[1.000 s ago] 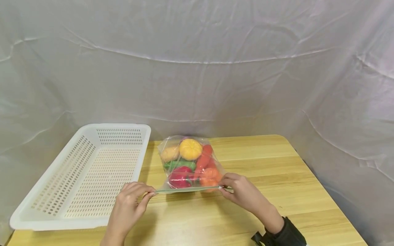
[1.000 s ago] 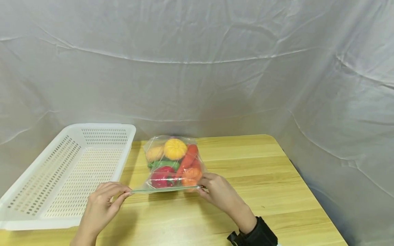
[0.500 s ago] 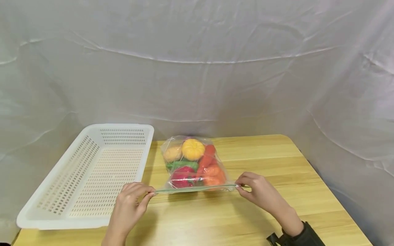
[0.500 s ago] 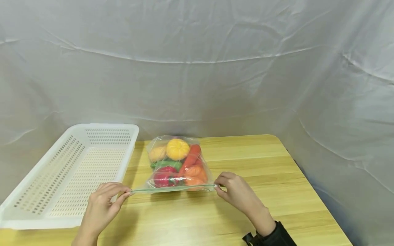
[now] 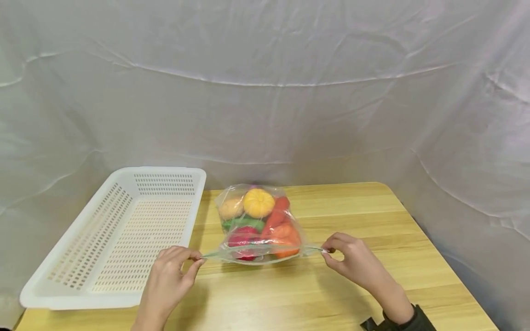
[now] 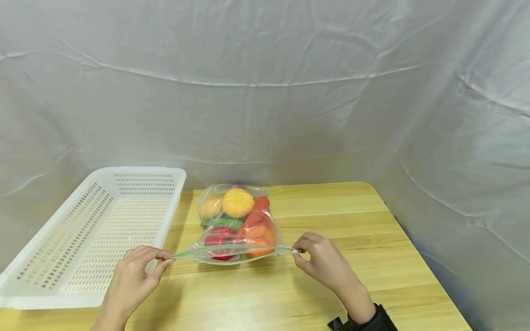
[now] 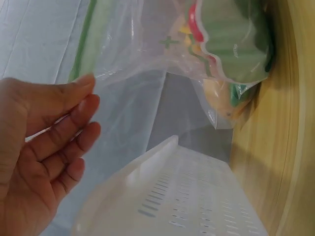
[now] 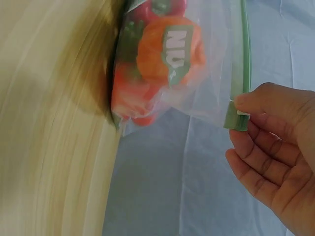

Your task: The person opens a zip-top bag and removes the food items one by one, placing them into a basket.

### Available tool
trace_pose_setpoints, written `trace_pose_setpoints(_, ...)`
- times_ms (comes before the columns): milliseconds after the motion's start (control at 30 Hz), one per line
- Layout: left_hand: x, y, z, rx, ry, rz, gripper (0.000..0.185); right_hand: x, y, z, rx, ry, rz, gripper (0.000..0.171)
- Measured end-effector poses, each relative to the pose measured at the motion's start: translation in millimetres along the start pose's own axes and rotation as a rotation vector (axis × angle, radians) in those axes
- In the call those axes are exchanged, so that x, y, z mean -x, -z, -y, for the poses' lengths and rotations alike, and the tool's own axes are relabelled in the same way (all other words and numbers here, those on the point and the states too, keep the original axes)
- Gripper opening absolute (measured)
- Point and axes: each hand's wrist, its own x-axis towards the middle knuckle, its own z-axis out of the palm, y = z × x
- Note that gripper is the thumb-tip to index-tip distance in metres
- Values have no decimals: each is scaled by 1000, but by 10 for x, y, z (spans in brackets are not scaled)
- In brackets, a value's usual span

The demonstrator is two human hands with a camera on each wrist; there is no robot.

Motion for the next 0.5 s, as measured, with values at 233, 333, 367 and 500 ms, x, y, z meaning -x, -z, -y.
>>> trace_pose_setpoints(233, -44, -60, -184, 79, -86, 13, 20, -31, -78, 161, -94, -1, -26, 19)
trace_pose_setpoints(333, -95, -170, -372, 200, -244, 11, 9, -37, -115, 210, -118, 9, -39, 19)
trace_pose_setpoints(367, -110, -215, -445, 223, -286, 42, 6, -40, -126, 226, -125, 10, -40, 18)
trace_pose_setpoints(500, -167, -433, -692, 183, -329, 280, 7, -53, -164, 293, -147, 18, -35, 18)
